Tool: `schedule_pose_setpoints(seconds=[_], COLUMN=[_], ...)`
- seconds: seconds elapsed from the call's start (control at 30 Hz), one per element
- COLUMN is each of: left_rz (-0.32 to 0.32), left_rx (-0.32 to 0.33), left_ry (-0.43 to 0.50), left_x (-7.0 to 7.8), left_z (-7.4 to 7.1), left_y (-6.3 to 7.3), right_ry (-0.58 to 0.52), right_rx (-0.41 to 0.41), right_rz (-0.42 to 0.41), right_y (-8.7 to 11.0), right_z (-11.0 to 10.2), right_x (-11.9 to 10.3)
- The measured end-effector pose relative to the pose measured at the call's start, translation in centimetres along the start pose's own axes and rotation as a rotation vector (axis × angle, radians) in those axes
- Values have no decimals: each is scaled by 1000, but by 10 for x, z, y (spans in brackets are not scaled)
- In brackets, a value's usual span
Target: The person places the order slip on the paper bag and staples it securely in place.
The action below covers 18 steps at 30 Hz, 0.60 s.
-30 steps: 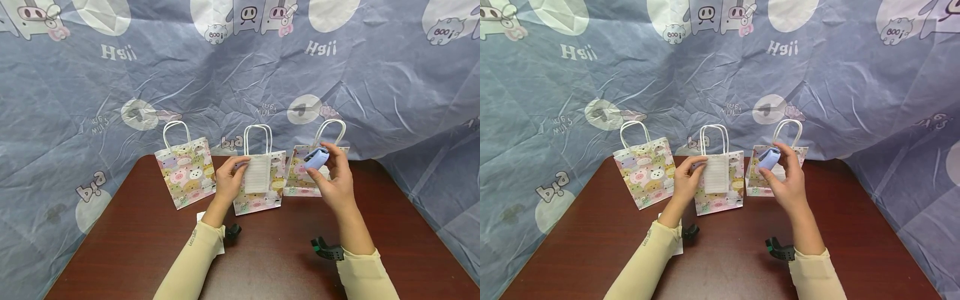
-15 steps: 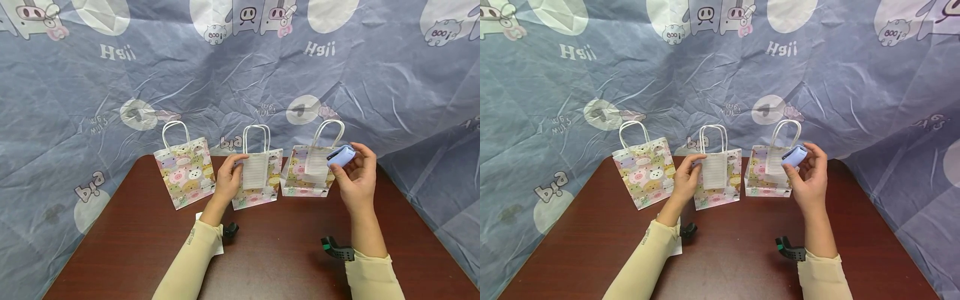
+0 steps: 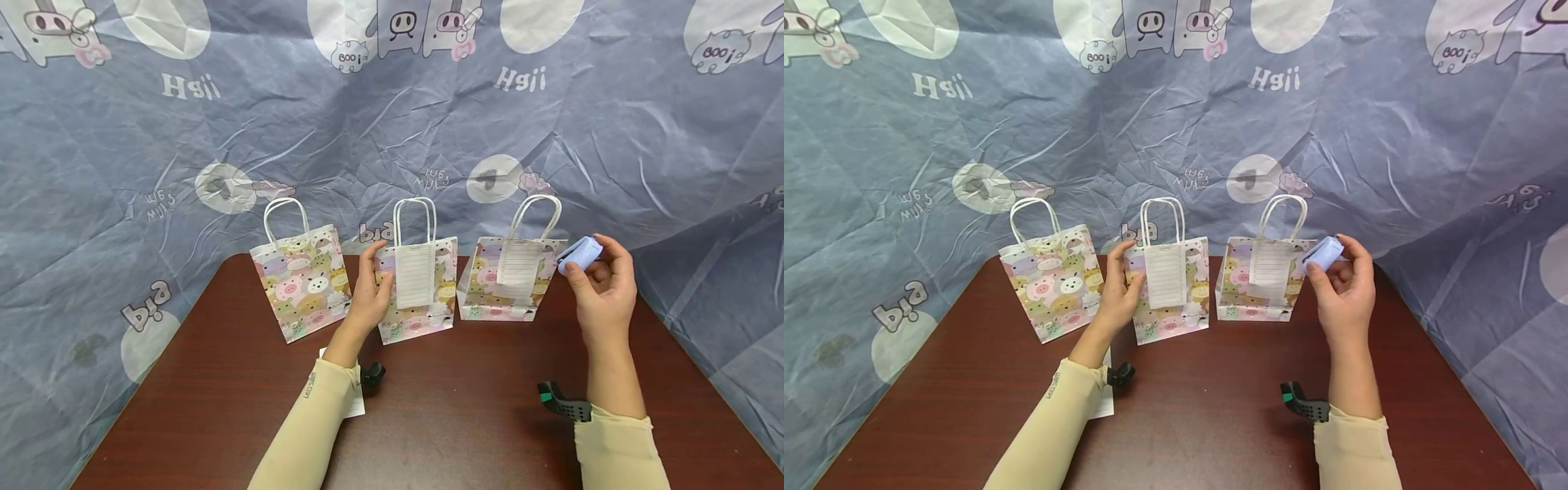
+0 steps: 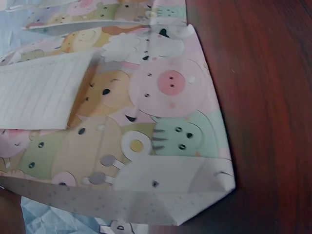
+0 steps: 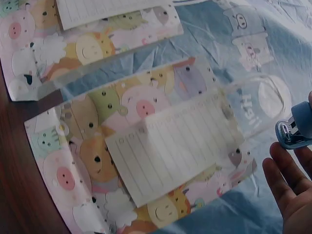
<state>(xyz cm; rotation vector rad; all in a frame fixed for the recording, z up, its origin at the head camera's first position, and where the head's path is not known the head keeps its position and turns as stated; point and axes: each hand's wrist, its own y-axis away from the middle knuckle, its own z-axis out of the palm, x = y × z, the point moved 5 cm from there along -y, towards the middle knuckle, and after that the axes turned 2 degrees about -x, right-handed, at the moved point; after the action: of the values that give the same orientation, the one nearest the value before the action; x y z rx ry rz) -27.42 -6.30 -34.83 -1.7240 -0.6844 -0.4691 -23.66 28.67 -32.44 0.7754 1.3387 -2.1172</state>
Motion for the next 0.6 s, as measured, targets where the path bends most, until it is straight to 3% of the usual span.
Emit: schedule_pose_setpoints(seconds=[0.17,0.33,0.43,0.6], left_rz=[-32,-68,-78,-78], left_rx=[17,-2,-5,9], left_ry=[-60,-39,-27,-35], left_x=[-3,-6,-8,-11], left_z=[0,1,0,-3], left_y=[2,4,4,5], right_ry=[147,284,422,667], right_rx=[63,90,76,-26], right_rz=[68,160,260,424], right_y=[-3,-3,-3,-1], right_z=[-19,-36,-44,-57], right_x=[10,24,33,48])
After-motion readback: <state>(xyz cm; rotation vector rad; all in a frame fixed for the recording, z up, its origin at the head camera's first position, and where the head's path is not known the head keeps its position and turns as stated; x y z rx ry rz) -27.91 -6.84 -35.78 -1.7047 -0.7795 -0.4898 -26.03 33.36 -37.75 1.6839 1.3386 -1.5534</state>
